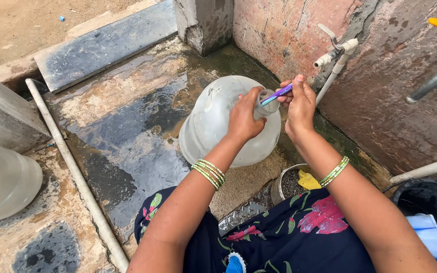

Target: The person cleans a large plastic jug by shaking it with water and small stones, scrubbing the neck with a toothbrush, and wiping the exterior with a sponge.

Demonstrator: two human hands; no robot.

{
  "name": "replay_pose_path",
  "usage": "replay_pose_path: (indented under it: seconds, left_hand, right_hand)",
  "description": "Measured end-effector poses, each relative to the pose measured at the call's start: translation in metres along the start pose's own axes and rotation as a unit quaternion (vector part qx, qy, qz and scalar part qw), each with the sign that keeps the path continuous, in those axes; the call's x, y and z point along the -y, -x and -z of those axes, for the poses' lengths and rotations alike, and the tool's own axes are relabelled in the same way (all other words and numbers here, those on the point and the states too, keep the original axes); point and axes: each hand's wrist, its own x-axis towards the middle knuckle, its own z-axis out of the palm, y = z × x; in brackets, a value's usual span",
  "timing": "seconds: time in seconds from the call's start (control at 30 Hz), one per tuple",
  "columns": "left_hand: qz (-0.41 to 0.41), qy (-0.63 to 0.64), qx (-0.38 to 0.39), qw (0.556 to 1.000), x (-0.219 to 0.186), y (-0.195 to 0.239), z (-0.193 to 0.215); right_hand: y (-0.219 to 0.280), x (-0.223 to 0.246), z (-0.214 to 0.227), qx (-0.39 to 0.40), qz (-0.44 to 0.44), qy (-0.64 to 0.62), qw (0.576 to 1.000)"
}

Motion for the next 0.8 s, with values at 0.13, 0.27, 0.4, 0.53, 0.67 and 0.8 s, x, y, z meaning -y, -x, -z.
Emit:
replay_pose_path:
  seconds: [0.13, 0.27, 0.4, 0.53, 0.67, 0.8]
  left_hand:
    - [-0.037, 0.006, 0.087, 0.995, 0.012, -0.019, 0.038]
    - [-0.059, 0.07, 0.293, 0.952, 0.029, -0.029, 0.079]
    - [-0.077, 0.201, 0.335, 0.917, 0.052, -0.025, 0.069]
    - [-0.12, 0.189, 0.196, 0.955, 0.018, -0.011, 0.035]
    - [-0.051, 0.047, -0.029, 0.997, 0.009, 0.002, -0.001]
    - [-0.052, -0.036, -0.043, 0.997, 0.008, -0.013, 0.016]
  right_hand:
    - [-0.007, 0.01, 0.002, 0.083, 0.028, 0.038, 0.995]
    - [0.005, 0.044, -0.018, 0.289, 0.076, 0.14, 0.944]
    - [0.01, 0.073, -0.03, 0.391, 0.105, 0.222, 0.887]
    - [0.009, 0.073, -0.033, 0.34, 0.113, 0.253, 0.899]
    - [0.02, 0.076, -0.041, 0.225, 0.151, 0.294, 0.917]
    - [0.019, 0.071, -0.039, 0.162, 0.149, 0.292, 0.931]
